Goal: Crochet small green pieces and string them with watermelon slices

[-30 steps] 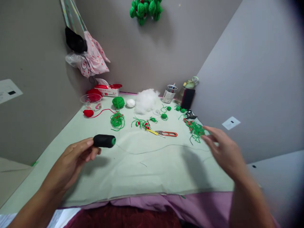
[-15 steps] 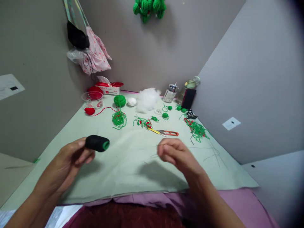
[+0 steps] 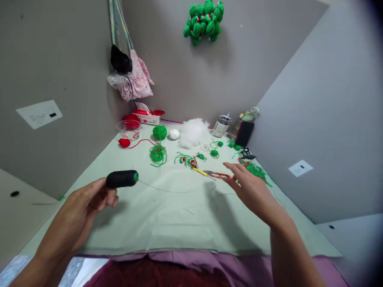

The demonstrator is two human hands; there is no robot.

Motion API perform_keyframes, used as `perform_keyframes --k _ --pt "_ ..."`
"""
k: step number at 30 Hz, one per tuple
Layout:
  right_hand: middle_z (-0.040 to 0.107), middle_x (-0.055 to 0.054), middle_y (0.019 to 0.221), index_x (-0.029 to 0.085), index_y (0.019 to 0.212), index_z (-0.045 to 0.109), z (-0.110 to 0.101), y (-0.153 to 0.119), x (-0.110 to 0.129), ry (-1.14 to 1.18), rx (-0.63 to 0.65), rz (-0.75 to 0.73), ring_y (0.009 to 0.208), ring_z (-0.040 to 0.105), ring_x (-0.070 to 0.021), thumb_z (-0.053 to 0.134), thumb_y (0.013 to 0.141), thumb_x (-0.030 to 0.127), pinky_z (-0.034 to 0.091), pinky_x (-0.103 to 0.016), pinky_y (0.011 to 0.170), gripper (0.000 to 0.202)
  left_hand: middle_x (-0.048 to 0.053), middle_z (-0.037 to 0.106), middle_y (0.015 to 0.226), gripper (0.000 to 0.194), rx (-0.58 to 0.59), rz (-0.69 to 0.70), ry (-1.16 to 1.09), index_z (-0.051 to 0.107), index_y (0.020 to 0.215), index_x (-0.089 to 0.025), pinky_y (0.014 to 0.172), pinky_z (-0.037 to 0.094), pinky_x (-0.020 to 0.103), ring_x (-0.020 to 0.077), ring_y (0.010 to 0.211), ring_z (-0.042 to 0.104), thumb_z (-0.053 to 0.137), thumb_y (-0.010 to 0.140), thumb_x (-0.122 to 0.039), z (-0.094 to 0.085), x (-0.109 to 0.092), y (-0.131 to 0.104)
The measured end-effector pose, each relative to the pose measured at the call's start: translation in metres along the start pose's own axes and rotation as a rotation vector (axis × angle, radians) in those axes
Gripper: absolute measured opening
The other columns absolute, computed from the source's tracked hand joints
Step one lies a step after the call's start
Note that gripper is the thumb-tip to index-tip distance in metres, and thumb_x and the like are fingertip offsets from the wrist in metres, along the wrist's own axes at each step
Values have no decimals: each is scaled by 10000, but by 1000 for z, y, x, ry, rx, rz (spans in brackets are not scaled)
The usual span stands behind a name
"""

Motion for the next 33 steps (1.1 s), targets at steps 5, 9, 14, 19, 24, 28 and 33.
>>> perform_keyframes --k 5,9,14,19,24,28,33 --pt "579 -126 1405 276 1454 457 59 -1 85 691 284 -142 877 662 -141 608 970 386 547 -313 793 519 -20 432 432 521 84 -83 -85 548 492 -201 529 462 221 131 508 469 788 754 -582 46 5 -11" --pt "702 -38 971 208 1305 614 99 -12 138 1001 701 -202 752 617 -108 682 925 417 508 -260 717 438 -83 217 344 500 207 -211 -288 531 494 -193 416 387 203 80 381 252 765 813 -498 69 10 -18" --pt "424 77 535 143 915 727 78 -1 102 1176 626 -128 488 361 -59 608 977 419 298 -222 504 307 -60 350 361 451 85 -197 -285 544 520 -171 504 482 193 81 431 365 814 796 -403 33 11 -13" --pt "310 91 427 195 805 708 30 -6 60 1276 345 -169 417 259 -82 633 946 450 245 -263 483 300 -76 384 408 391 -80 -238 -486 470 604 -179 414 394 170 62 385 325 639 954 -223 10 19 -14" --pt "219 90 367 291 763 661 -28 -9 9 1206 -157 -42 416 200 -123 684 878 494 291 -303 507 234 -91 415 397 393 -204 -247 -783 409 694 -200 390 353 151 62 338 355 327 1069 -115 -6 8 -15" --pt "270 74 431 289 843 670 -40 -6 -21 1063 -277 71 431 261 -129 624 940 439 310 -303 502 185 -98 425 406 377 -280 -189 -816 408 730 -203 412 367 144 63 352 360 293 1084 -145 -22 -4 -18" --pt "706 -92 1145 276 1277 663 22 1 15 351 402 -172 776 664 -179 614 947 439 555 -357 738 371 -90 382 369 367 -260 -202 -728 418 701 -202 374 326 169 77 333 321 362 1059 -143 -19 0 -19"
Point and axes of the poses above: each hand's wrist, its own y-axis towards the middle knuckle, its own z-axis out of the palm, x = y × z, the point moved 8 cm from there along y, towards the middle knuckle
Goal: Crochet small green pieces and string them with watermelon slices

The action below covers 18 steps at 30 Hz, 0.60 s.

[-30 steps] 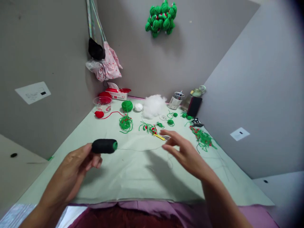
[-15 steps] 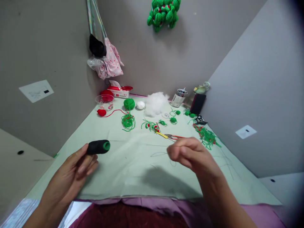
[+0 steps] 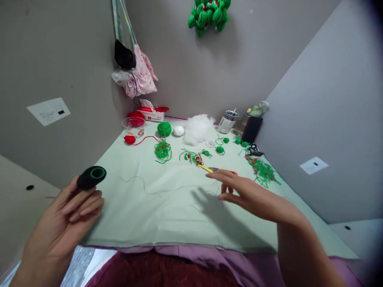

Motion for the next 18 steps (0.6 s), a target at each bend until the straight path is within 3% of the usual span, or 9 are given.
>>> perform_keyframes --k 2,4,6,8,10,12,14,15,18 --pt "611 -115 1381 301 1402 574 3 11 7 -194 4 -12 877 681 -192 601 960 384 556 -388 834 451 -84 390 371 343 52 -13 81 456 688 -193 378 337 175 76 339 310 440 1024 -131 5 9 0" --pt "641 -125 1318 278 1405 566 -2 22 21 -200 -120 -9 850 673 -188 575 979 367 558 -387 823 435 -81 381 362 326 102 -24 188 491 651 -182 389 366 171 70 354 312 571 967 -162 12 21 -1" --pt "684 -112 1220 266 1428 531 7 33 43 28 -159 -54 850 671 -178 614 965 390 568 -351 796 487 -77 359 344 375 173 -57 314 502 581 -180 416 417 176 70 371 339 725 874 -255 23 36 -4" --pt "655 -102 1298 299 1513 408 42 43 74 336 44 -164 868 686 -151 678 930 383 574 -311 790 648 -71 338 328 441 274 -87 439 530 523 -179 432 440 189 68 371 348 818 782 -391 36 50 -9" --pt "646 -97 1313 294 1520 399 81 47 98 452 299 -217 866 683 -135 764 861 395 564 -275 764 761 -63 343 320 443 358 -110 536 614 537 -168 424 428 187 67 368 356 837 736 -495 45 60 -13" --pt "719 -38 1010 238 1357 595 107 47 107 475 496 -218 769 650 -119 733 886 405 537 -249 711 518 -53 362 320 453 374 -108 573 644 543 -162 432 433 187 71 375 384 831 732 -529 47 61 -13" --pt "620 23 706 177 1103 726 108 48 102 543 523 -185 629 571 -91 621 968 408 491 -222 627 287 -51 368 326 478 320 -69 545 588 496 -169 451 451 188 70 386 389 841 733 -498 41 54 -8" --pt "549 42 625 161 1003 745 99 49 97 580 478 -176 573 520 -79 572 996 407 462 -213 586 300 -55 362 329 494 280 -43 511 546 478 -173 452 451 183 66 390 376 852 729 -469 37 49 -4" --pt "559 33 624 168 978 749 65 49 84 566 249 -206 568 515 -84 537 1021 383 443 -224 575 305 -82 334 352 470 181 3 381 499 519 -179 402 397 156 56 394 295 870 728 -380 24 38 4"
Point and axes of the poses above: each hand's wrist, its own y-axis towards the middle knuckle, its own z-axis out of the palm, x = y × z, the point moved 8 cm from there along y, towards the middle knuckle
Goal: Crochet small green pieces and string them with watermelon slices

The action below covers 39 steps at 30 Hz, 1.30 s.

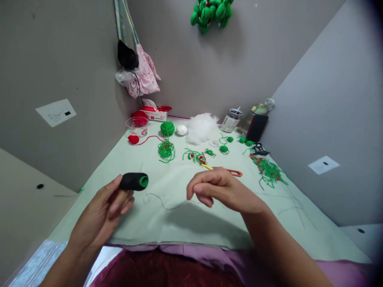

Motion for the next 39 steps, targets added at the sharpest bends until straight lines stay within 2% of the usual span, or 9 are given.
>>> perform_keyframes --k 4,7,10,16,23,27,32,35,39 --pt "692 -74 1160 262 1206 706 -16 -13 19 -322 -320 -124 1079 635 -182 576 1010 311 495 -354 957 240 -99 334 388 441 -9 -28 -81 473 567 -183 386 362 154 52 395 217 840 771 -315 3 7 2" --pt "645 -71 1289 303 1305 647 9 -12 21 -312 -285 -170 1211 590 -199 584 1007 325 459 -391 1057 305 -96 329 396 468 44 -47 -49 455 550 -183 415 373 163 50 399 213 805 808 -356 21 17 1" --pt "646 -70 1273 301 1377 585 26 -9 14 -242 -247 -157 1164 610 -188 604 996 348 482 -367 1030 384 -95 323 402 492 102 -49 -13 465 545 -180 439 370 178 52 408 203 779 826 -433 39 26 1" --pt "696 -59 1103 244 1229 657 9 -16 -6 -111 -431 -99 955 663 -163 610 987 385 523 -338 917 284 -86 382 444 438 171 -40 91 548 626 -168 483 331 192 66 448 305 729 869 -485 56 41 3" --pt "746 -42 937 224 1269 648 18 -22 -32 116 -483 -21 896 715 -174 639 960 403 542 -332 856 357 -62 446 513 499 204 -11 239 552 612 -168 545 335 215 79 510 382 728 825 -583 73 51 2" --pt "741 -25 824 214 1041 751 9 -31 -45 193 -631 1 778 722 -169 720 893 397 551 -308 767 238 -41 483 530 510 272 22 395 569 579 -162 560 323 235 83 518 372 709 839 -578 76 54 4" --pt "763 -35 822 211 977 782 -5 -38 -59 417 -640 37 690 682 -122 724 893 405 544 -271 737 220 -54 502 619 358 256 116 455 716 1032 -194 575 333 246 96 548 391 625 923 -523 70 37 8" --pt "769 -57 888 198 978 765 -7 -37 -66 602 -598 47 657 659 -105 740 871 444 528 -242 662 270 -38 545 732 392 490 34 557 678 1204 -233 595 372 246 113 627 470 659 902 -482 90 41 5" --pt "751 -57 841 176 910 734 -14 -40 -74 723 -614 55 616 626 -99 773 831 483 502 -219 585 319 1 605 785 236 801 -69 778 753 926 -210 638 413 257 130 684 516 662 897 -426 112 55 -4"
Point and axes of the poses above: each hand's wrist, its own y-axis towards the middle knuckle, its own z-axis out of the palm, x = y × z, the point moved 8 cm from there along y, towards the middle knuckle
